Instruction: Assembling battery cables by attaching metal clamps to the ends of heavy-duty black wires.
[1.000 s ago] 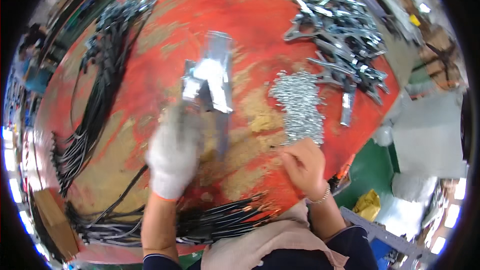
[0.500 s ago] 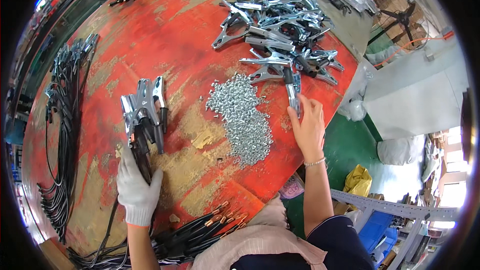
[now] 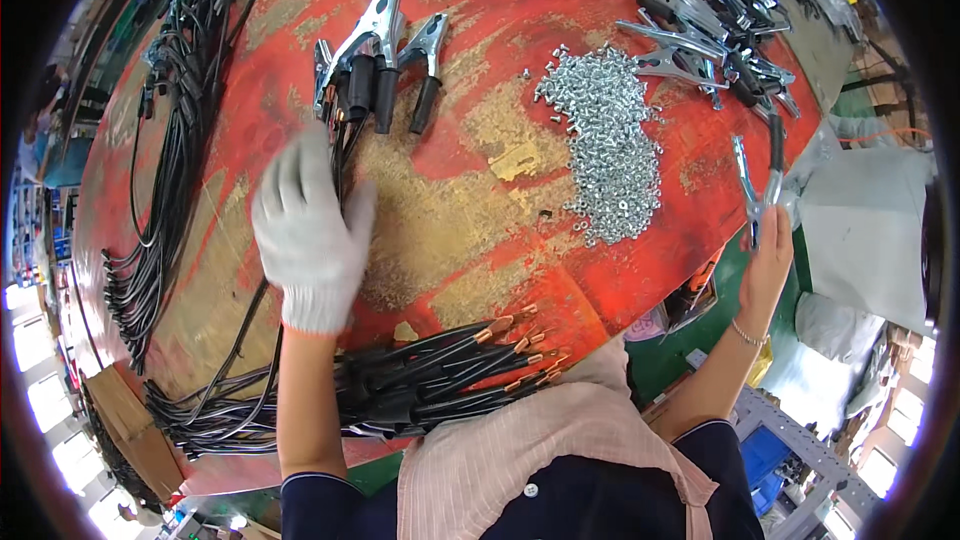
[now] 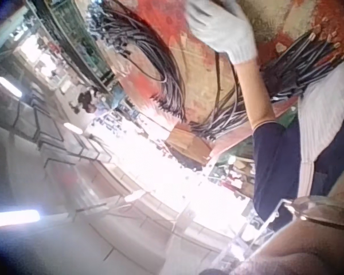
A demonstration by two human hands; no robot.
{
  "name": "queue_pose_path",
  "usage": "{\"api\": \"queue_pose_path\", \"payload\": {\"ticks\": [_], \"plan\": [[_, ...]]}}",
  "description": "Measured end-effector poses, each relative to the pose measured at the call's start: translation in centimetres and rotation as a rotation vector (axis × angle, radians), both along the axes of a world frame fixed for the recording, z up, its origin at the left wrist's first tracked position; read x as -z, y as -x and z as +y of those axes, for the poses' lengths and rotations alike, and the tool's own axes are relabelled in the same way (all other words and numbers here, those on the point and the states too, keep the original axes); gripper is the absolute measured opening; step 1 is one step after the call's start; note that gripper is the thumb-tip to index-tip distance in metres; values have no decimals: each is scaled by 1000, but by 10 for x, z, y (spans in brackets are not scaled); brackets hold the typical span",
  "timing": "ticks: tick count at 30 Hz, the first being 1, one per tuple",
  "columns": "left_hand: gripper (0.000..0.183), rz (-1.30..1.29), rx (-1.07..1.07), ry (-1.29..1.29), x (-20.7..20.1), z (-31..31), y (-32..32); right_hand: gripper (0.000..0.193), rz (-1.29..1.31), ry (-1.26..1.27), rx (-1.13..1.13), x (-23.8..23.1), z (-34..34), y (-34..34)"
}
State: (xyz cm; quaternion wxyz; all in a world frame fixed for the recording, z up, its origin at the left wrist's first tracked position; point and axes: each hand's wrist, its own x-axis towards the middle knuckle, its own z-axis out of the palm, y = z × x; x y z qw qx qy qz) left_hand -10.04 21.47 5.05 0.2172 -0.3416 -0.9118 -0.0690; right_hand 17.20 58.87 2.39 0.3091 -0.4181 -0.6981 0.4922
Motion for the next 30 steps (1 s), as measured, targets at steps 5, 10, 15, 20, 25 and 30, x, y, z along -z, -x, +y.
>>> {"api": "queue_pose_path", "payload": {"ticks": [5,10,15,20,25,30], "plan": [[22,-790,416,259,-27,3,-61,41,368,207,-95,6,-28,-12],[24,-967,514,370,-25,0,-66,51,543,287,-193,1,-41,15],[23,-1030,431,431,-22,8,-65,60,593,268,-302,4,-59,39],[19,-1305,83,-201,-26,-5,-41,61,682,389,-311,10,-60,38],[16,-1578,-61,-776,-28,16,-42,68,777,596,-354,16,-71,47],[14,-1680,-14,-792,-16,44,-50,59,844,726,-332,20,-86,60]]}}
